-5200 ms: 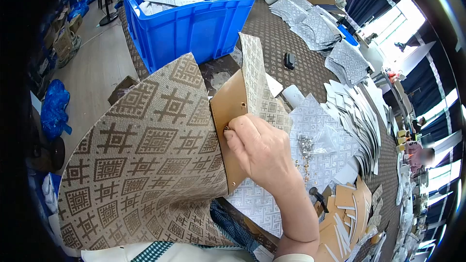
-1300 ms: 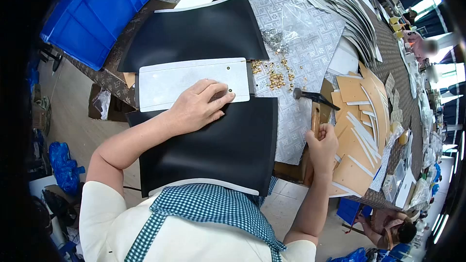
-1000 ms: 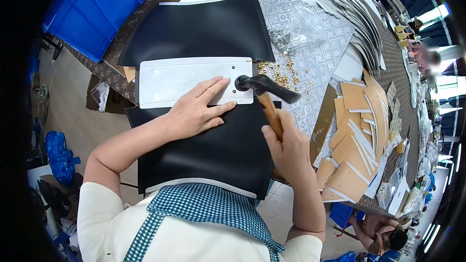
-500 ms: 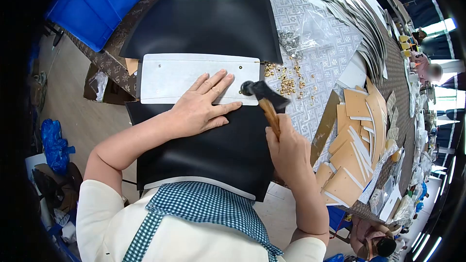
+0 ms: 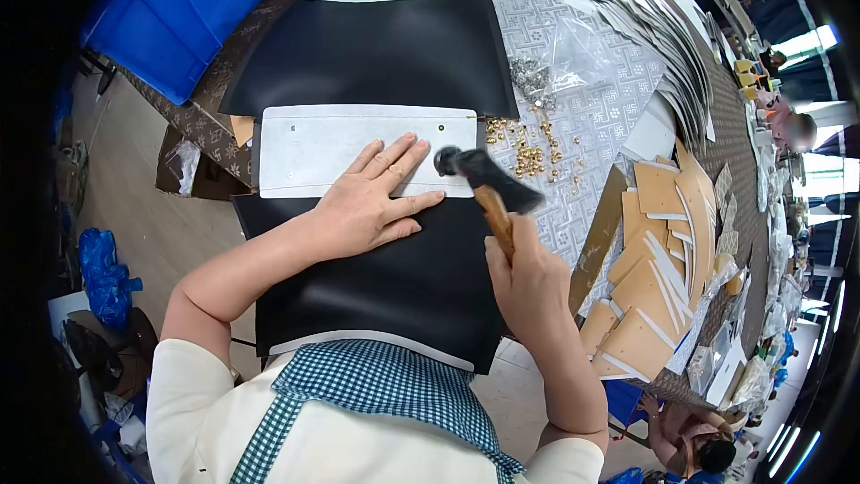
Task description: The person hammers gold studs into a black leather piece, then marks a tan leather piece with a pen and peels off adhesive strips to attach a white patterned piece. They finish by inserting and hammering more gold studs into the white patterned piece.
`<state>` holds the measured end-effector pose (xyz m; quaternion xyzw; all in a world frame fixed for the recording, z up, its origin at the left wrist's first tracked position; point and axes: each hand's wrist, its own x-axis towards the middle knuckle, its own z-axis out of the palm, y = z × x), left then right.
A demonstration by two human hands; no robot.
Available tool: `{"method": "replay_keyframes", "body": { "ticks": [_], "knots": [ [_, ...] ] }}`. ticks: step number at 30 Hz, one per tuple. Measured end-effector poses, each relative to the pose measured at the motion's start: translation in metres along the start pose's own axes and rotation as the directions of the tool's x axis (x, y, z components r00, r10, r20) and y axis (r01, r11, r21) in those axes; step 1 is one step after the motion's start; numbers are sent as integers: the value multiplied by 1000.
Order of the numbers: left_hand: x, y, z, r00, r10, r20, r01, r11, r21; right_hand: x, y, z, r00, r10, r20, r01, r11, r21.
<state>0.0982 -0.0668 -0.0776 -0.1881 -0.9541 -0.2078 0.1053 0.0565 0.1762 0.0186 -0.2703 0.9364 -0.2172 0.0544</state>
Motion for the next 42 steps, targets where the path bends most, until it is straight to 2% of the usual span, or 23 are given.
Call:
{"method": "replay_keyframes", "body": {
  "ticks": [1,2,3,5,6,7,8,9,10,13,14,17,19,20,21,22,23,27,30,33,36,40,42],
  "knots": [
    [-1,1,1,1000,2,5,-2,1000,-4,-3,-6,-8,996,-3,-84,11,995,95],
    [-1,2,1,1000,-4,7,4,1000,-4,-2,-10,-16,953,-123,-275,160,980,115],
    [-2,3,1,1000,1,2,-1,1000,-6,-11,-15,-17,922,74,-381,70,934,351],
    [-1,3,-1,1000,14,-15,-14,1000,-1,-17,-6,-12,878,8,-478,290,786,546],
    [-1,2,-2,1000,7,-5,-7,1000,2,-16,-1,-4,892,-12,-452,266,822,503],
    [-1,2,-1,1000,1,6,-1,1000,3,-11,4,4,943,-52,-328,164,932,323],
    [-1,2,0,1000,-6,17,6,1000,3,-1,8,13,999,-40,-22,39,998,-44],
    [-1,3,0,1000,-9,21,8,1000,5,3,11,23,980,68,186,-32,980,-195],
    [-3,3,0,1000,-7,30,6,1000,7,0,14,31,976,155,155,-123,973,-197],
    [-3,4,-1,999,-8,46,8,1000,4,-7,21,18,998,-9,62,14,996,-90],
    [-3,3,-1,999,-5,45,5,1000,10,-8,20,15,999,19,27,-17,998,-59],
    [0,2,-1,1000,6,18,-6,1000,20,-9,7,-2,977,-55,-206,80,991,112],
    [1,3,-3,1000,12,13,-12,1000,20,-8,0,5,919,-110,-380,192,964,184],
    [1,3,-3,1000,11,15,-11,1000,21,-7,3,12,928,-94,-361,175,964,200],
    [1,4,-4,1000,12,16,-12,1000,21,-3,15,23,944,-196,-265,203,979,-2],
    [1,4,-3,1000,15,15,-16,1000,15,-1,14,24,998,-44,40,48,994,-95],
    [0,4,-3,1000,20,13,-20,1000,9,-3,21,35,991,81,104,-73,994,-79],
    [-2,4,-2,1000,14,-9,-14,1000,-10,-13,25,28,987,127,101,-122,991,-55],
    [-3,3,-1,1000,15,-4,-15,1000,11,-23,30,35,994,96,-44,-92,992,90],
    [-7,3,-1,1000,16,5,-17,1000,24,-17,28,34,987,67,-146,-48,990,134],
    [-8,5,-3,1000,21,16,-21,999,35,7,22,23,992,71,-108,-61,994,96],
    [-4,5,-7,1000,1,18,-2,1000,15,37,-5,1,936,-116,-332,179,970,167],
    [-6,6,-9,1000,-14,14,14,1000,-16,41,-11,6,921,-105,-376,181,968,174]
  ]
}}
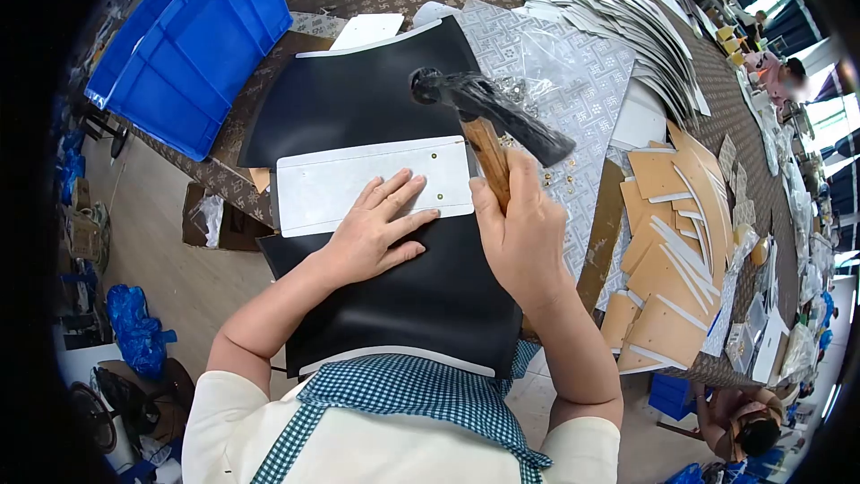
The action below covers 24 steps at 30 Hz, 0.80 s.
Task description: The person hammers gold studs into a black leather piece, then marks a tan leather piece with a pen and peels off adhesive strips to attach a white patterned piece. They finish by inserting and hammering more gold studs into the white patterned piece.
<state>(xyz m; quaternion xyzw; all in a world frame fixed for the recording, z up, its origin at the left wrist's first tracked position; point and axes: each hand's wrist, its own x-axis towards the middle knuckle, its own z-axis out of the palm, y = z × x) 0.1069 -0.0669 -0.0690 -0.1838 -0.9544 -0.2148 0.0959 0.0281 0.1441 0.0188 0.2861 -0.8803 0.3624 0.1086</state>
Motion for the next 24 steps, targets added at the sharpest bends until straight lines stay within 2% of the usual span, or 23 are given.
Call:
{"method": "replay_keyframes", "body": {
  "ticks": [2,3,6,7,10,11,13,15,16,18,19,21,22,23,24],
  "knots": [
    [1,0,-2,1000,6,-18,-6,1000,-27,-4,11,18,998,-48,-48,48,999,-5],
    [1,-1,-2,1000,2,-13,-2,1000,-32,-5,16,22,991,4,132,22,980,-198],
    [1,-3,-1,1000,2,-13,-3,999,-43,-5,27,21,882,213,420,-74,944,-322],
    [2,-3,-1,1000,0,-27,-1,999,-45,-3,23,13,860,234,453,-88,943,-320],
    [1,-2,-1,998,13,-54,-16,998,-55,-21,29,-1,918,216,334,-153,967,-204],
    [0,-2,-1,998,10,-69,-14,998,-57,-26,27,-13,886,321,334,-291,947,-137],
    [-2,-5,2,991,10,-132,-29,989,-142,-44,35,-31,910,346,227,-358,934,11],
    [-9,-10,-1,971,-57,-230,1,972,-234,-62,53,-49,768,556,319,-628,751,204],
    [-13,-13,-5,950,-113,-292,24,956,-292,-70,61,-56,763,559,324,-642,713,282],
    [-24,-17,-19,883,-243,-401,91,928,-362,-85,82,-70,655,650,385,-756,565,331],
    [-34,-24,-25,843,-282,-457,158,944,-291,-91,94,-75,652,650,391,-758,568,321],
    [-55,-33,-38,728,-420,-542,324,907,-268,-101,113,-82,641,662,388,-767,565,305],
    [-65,-39,-41,652,-490,-579,392,871,-296,-100,117,-89,621,684,384,-769,625,131],
    [-76,-46,-42,584,-563,-585,457,824,-336,-105,127,-91,716,635,289,-647,760,-66],
    [-83,-46,-45,522,-649,-554,462,761,-456,-111,137,-91,805,554,213,-496,825,-272]
  ]
}}
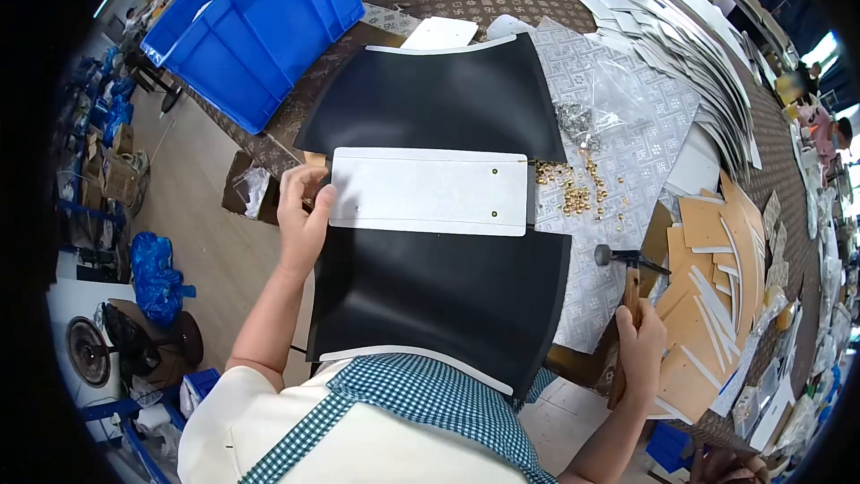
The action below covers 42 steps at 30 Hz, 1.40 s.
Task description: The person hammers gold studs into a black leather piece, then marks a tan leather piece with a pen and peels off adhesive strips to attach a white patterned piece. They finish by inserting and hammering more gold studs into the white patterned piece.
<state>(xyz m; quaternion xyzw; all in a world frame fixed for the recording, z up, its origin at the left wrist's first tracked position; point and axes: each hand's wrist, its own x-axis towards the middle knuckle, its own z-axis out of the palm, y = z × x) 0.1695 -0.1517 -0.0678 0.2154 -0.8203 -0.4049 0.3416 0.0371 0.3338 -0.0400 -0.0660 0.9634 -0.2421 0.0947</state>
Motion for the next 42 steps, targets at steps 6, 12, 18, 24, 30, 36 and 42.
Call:
{"method": "replay_keyframes", "body": {
  "ticks": [6,12,18,24,30,36,42],
  "knots": [
    [-6,-16,-15,897,-416,150,442,849,-290,-10,-66,14,902,-191,-387,187,981,-47],
    [29,-24,-31,735,-430,524,611,755,-238,-4,-90,61,881,-377,-286,414,907,80],
    [48,22,-28,624,-373,687,694,668,-268,-5,-103,70,924,-273,-267,349,887,301],
    [63,65,-24,820,-297,489,542,678,-497,-17,-87,70,909,-172,-380,371,747,551],
    [126,132,-11,919,-235,318,395,587,-707,-38,-80,49,823,61,-565,436,568,698],
    [229,228,-7,975,32,218,179,462,-869,-45,-56,59,801,90,-592,439,584,683],
    [275,323,6,961,238,137,-9,525,-851,-51,-49,74,849,109,-517,361,594,719]
  ]
}}
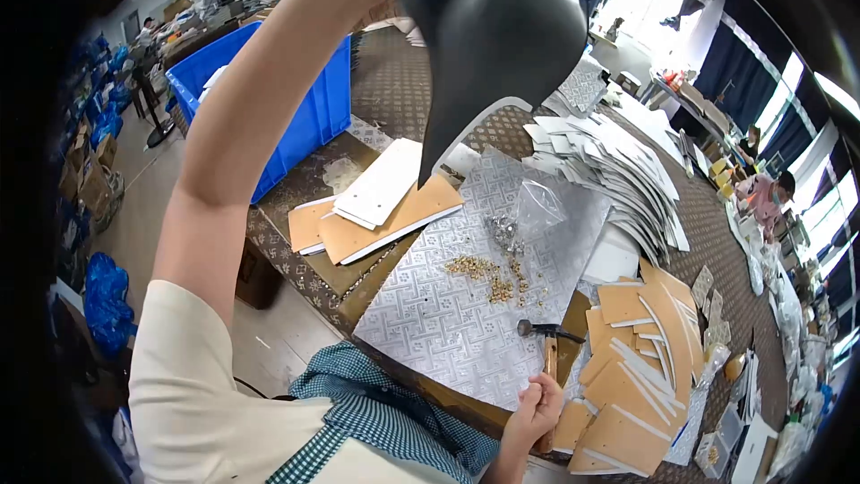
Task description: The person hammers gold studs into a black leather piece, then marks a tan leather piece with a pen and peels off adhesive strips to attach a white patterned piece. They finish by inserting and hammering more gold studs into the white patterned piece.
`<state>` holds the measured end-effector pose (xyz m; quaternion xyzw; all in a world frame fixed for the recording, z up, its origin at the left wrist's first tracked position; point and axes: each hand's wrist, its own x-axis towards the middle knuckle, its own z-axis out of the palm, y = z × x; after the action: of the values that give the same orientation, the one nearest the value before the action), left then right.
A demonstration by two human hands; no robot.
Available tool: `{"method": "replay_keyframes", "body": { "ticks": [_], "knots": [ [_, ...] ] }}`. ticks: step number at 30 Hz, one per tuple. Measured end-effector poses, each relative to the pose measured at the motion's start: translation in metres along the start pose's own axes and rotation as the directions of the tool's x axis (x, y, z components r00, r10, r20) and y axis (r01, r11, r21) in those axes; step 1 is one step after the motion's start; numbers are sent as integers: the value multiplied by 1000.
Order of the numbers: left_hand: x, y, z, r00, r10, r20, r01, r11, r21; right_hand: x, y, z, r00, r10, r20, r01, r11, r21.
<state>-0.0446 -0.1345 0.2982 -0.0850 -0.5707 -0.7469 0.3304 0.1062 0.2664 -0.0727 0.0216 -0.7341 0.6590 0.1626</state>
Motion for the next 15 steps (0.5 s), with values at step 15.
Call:
{"method": "replay_keyframes", "body": {
  "ticks": [15],
  "knots": [
    [29,29,59,995,15,98,-14,1000,-14,5,11,17,996,81,-40,-86,984,-157]
  ]
}}
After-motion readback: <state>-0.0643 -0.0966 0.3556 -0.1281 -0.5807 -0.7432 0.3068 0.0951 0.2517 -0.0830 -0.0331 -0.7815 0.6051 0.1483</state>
